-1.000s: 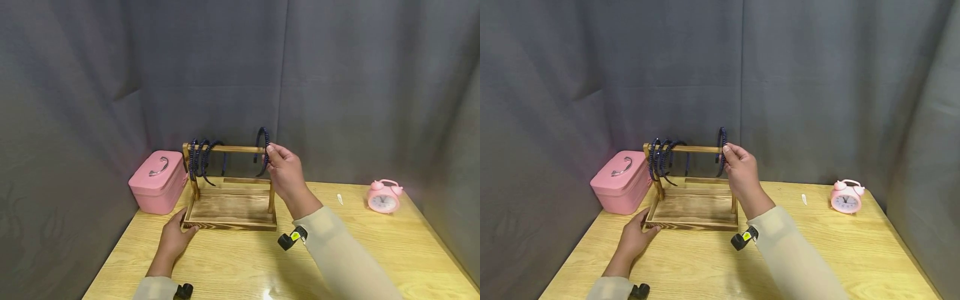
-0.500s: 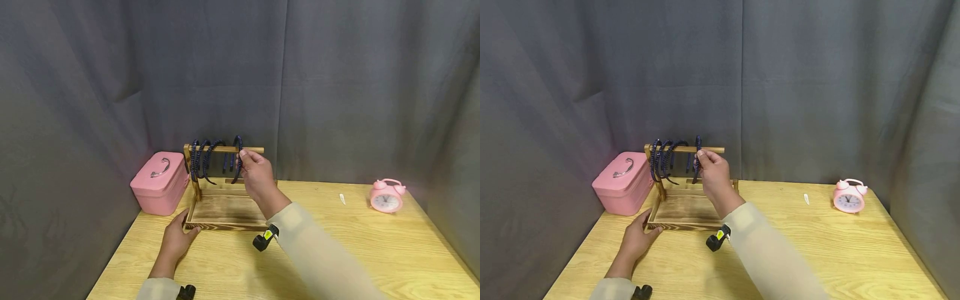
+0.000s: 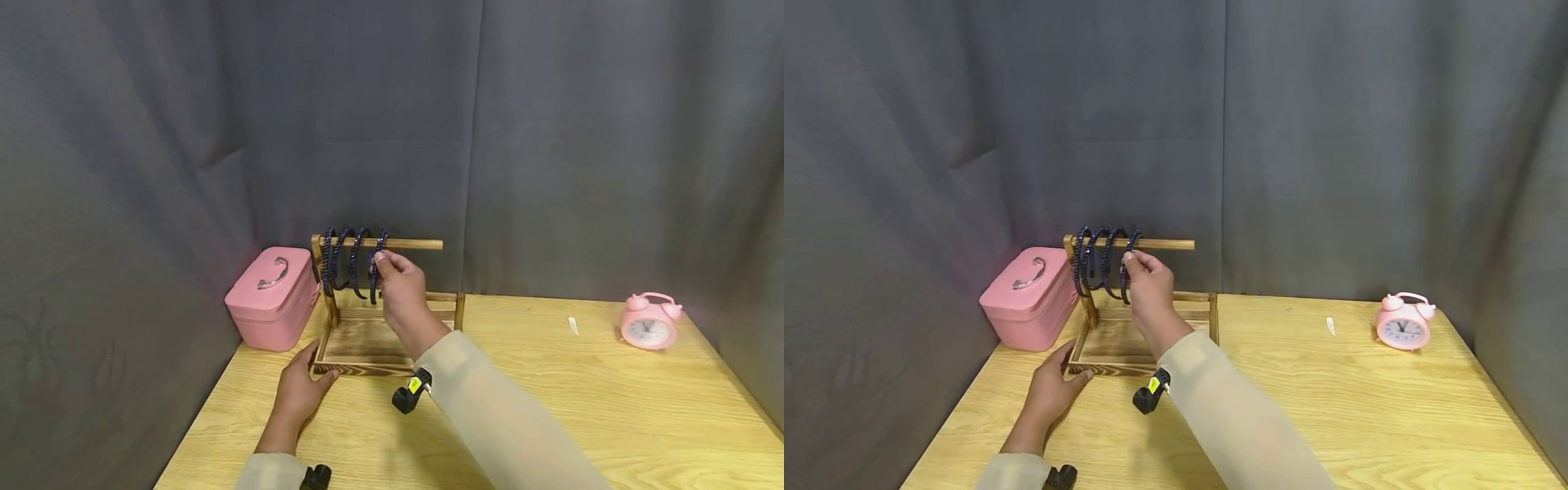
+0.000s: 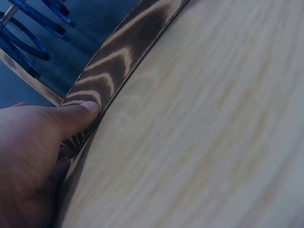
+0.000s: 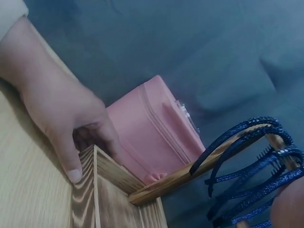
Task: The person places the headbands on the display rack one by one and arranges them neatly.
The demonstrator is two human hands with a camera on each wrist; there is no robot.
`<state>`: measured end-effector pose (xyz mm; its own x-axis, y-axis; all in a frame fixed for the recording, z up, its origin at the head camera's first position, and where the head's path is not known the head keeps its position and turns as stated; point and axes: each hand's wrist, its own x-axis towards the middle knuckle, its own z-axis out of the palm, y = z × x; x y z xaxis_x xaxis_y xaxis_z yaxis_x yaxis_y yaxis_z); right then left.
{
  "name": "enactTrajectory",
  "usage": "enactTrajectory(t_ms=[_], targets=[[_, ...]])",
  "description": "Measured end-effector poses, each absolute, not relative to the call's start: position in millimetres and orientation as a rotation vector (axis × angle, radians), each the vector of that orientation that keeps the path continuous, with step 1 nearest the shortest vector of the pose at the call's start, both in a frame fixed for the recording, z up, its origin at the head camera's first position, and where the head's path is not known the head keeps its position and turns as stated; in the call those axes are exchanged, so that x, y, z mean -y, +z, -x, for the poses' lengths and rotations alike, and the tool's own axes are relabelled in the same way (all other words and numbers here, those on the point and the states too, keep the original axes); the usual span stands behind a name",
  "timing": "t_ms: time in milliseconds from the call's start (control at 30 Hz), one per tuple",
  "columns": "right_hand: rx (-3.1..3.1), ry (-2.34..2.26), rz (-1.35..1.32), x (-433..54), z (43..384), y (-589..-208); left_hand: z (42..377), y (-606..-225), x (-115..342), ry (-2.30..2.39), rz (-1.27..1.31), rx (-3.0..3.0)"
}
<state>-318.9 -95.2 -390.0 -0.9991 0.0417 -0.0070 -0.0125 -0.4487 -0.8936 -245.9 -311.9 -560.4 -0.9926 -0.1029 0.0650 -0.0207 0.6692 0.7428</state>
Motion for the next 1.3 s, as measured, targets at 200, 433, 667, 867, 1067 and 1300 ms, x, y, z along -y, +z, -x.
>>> enactTrajectory(t_ms=[200,433,667,867,1067,1300], targets=[[1.682,2.588,0.061,98,323,-389,249,-559,310,-1.208,-0.083,2.762],[1.697,2.586,0.069,100,325,-389,249,-560,310,-1.200,-0.081,2.751],[1.733,2.583,0.071,101,326,-389,249,-561,312,-1.187,-0.085,2.748],[1.784,2.568,0.074,101,327,-385,248,-560,311,-1.197,-0.086,2.740],[1.868,2.538,0.097,99,330,-385,246,-560,310,-1.200,-0.090,2.748],[1.941,2.508,0.094,98,331,-384,246,-560,310,-1.199,-0.101,2.760]])
